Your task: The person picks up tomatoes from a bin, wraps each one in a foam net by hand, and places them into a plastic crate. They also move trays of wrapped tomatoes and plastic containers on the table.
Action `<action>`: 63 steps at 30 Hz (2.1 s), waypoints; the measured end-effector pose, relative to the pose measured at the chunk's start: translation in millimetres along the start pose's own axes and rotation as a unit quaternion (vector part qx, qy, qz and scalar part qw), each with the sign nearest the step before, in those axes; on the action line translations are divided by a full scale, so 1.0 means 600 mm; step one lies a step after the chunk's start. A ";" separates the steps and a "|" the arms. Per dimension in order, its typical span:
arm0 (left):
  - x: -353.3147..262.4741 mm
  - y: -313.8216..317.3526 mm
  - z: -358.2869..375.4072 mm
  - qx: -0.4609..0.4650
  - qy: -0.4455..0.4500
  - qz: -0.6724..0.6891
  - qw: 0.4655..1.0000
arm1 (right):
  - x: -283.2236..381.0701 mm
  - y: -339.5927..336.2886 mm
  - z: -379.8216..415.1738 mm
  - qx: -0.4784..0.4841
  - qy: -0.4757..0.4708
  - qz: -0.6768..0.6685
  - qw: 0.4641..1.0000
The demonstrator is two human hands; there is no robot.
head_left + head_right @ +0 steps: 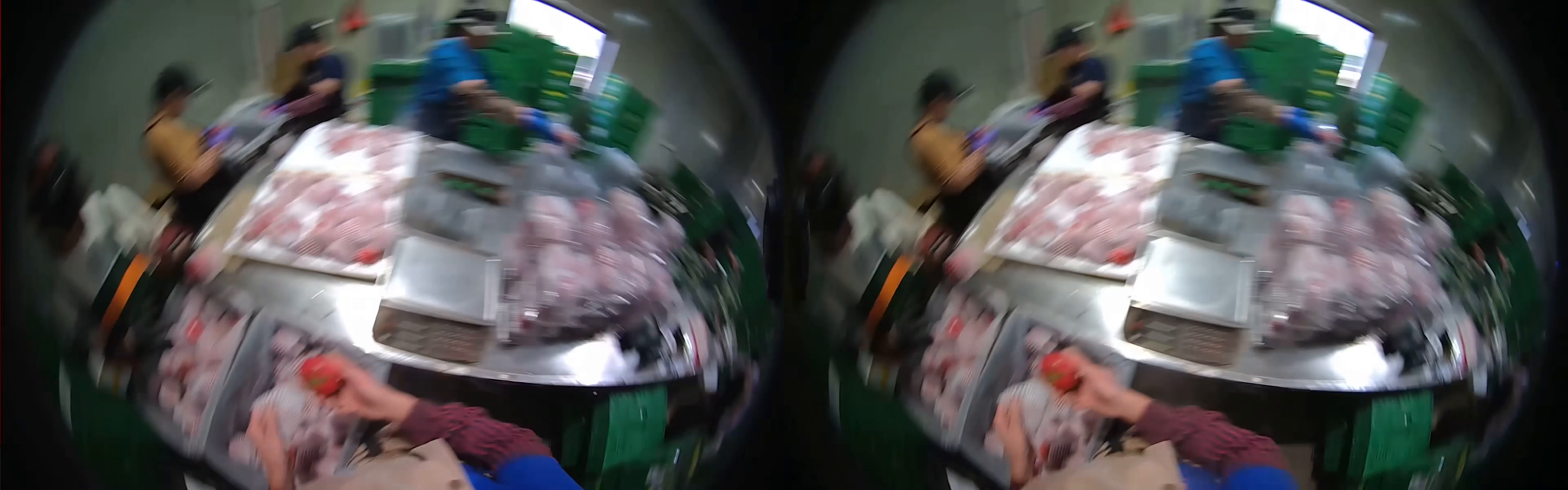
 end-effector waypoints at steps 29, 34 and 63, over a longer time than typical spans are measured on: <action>-0.060 -0.059 0.058 0.030 0.149 -0.074 0.986 | -0.059 0.123 -0.004 0.101 -0.092 0.512 0.848; -0.037 -0.045 0.058 0.071 -0.003 0.178 0.981 | -0.046 0.135 0.004 0.098 -0.180 0.634 0.746; -0.044 -0.024 0.027 0.083 -0.050 0.280 0.955 | -0.053 0.189 0.015 0.252 -0.367 0.625 0.642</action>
Point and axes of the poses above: each hand's wrist, its own z-axis away from the middle knuckle, its own y-axis out of the palm, x = y × z, the point moved 4 cm from there along -z, towards the middle knuckle, and after that the axes turned 9 degrees about -z, right-handed, at the moved point
